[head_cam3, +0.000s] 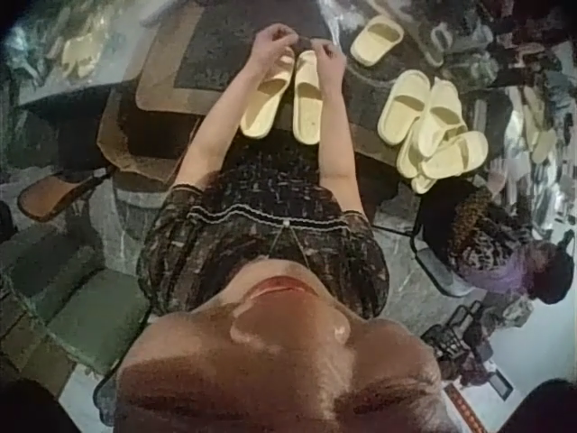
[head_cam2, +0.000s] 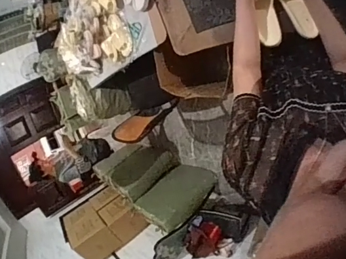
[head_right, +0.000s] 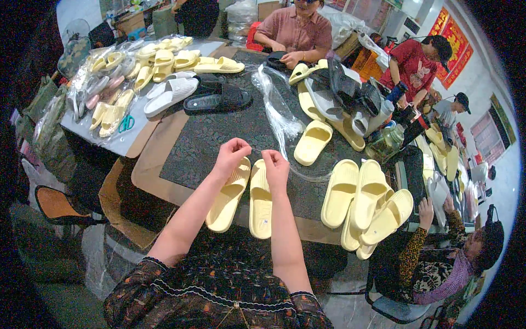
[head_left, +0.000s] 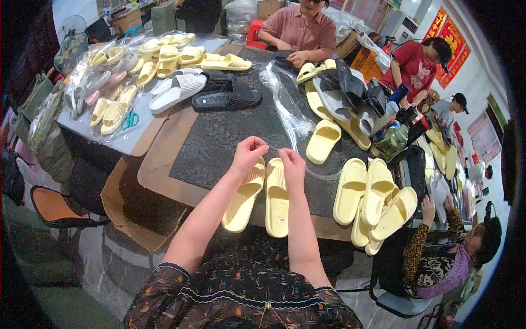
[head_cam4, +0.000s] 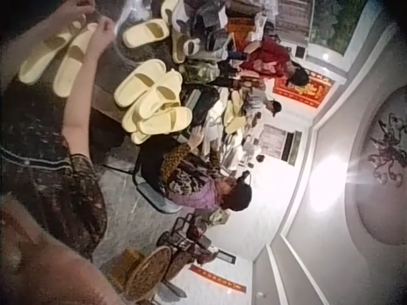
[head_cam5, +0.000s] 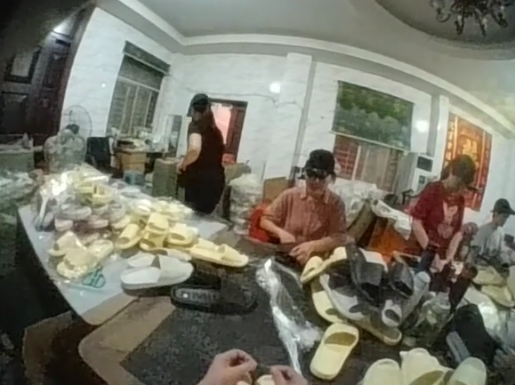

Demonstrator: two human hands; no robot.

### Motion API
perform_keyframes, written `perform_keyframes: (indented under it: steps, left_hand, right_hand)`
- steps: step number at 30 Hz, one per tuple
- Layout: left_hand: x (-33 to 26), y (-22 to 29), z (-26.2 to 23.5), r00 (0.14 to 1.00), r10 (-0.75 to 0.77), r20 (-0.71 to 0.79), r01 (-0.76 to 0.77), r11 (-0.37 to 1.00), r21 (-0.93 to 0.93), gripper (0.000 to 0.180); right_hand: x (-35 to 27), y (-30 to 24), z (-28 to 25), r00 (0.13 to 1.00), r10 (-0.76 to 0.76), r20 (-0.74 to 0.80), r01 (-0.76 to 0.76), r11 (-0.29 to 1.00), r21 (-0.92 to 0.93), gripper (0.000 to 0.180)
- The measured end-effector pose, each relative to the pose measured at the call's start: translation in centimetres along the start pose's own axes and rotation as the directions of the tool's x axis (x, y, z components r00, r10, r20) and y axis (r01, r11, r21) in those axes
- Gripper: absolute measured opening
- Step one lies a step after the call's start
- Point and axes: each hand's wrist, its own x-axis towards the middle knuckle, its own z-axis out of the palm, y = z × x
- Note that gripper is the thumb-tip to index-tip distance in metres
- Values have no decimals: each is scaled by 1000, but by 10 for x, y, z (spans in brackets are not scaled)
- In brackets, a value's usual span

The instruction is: Inspecting, pairing, and organizing plastic slippers at a manufacturing station.

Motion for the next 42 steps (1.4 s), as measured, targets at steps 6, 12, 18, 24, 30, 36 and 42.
perform_keyframes:
  steps: [6, 12, 18, 24, 30, 36, 42]
  left_hand:
    - [-6, 7, 2, 993, -63, 104, 53, 993, 101, 11]
    - [-3, -1, -2, 991, -25, 134, 12, 995, 95, 11]
    - [-2, 0, 0, 999, -24, 23, 23, 998, 57, 11]
    - [6, -1, -6, 996, -72, 57, 73, 997, -12, 16]
    - [73, -21, -56, 995, 65, -70, -25, 887, 460, 56]
    - [133, -1, -66, 991, 74, -108, 77, 340, 937, 67]
    - [156, -8, -93, 997, 74, -23, -1, 320, 947, 53]
  right_hand:
    - [3, 3, -6, 997, 65, 47, -60, 993, -99, 18]
    - [0, 0, -1, 991, 25, 130, -14, 996, -85, 16]
    - [1, 3, -3, 997, 74, -1, -74, 993, 90, 16]
    - [2, 2, -2, 998, 66, -19, -65, 997, 46, 17]
    - [3, 2, 7, 999, 33, -13, -33, 999, 19, 18]
    - [1, 3, -6, 998, 23, -49, -25, 999, -29, 17]
    - [1, 6, 1, 999, 44, -32, -45, 998, -49, 18]
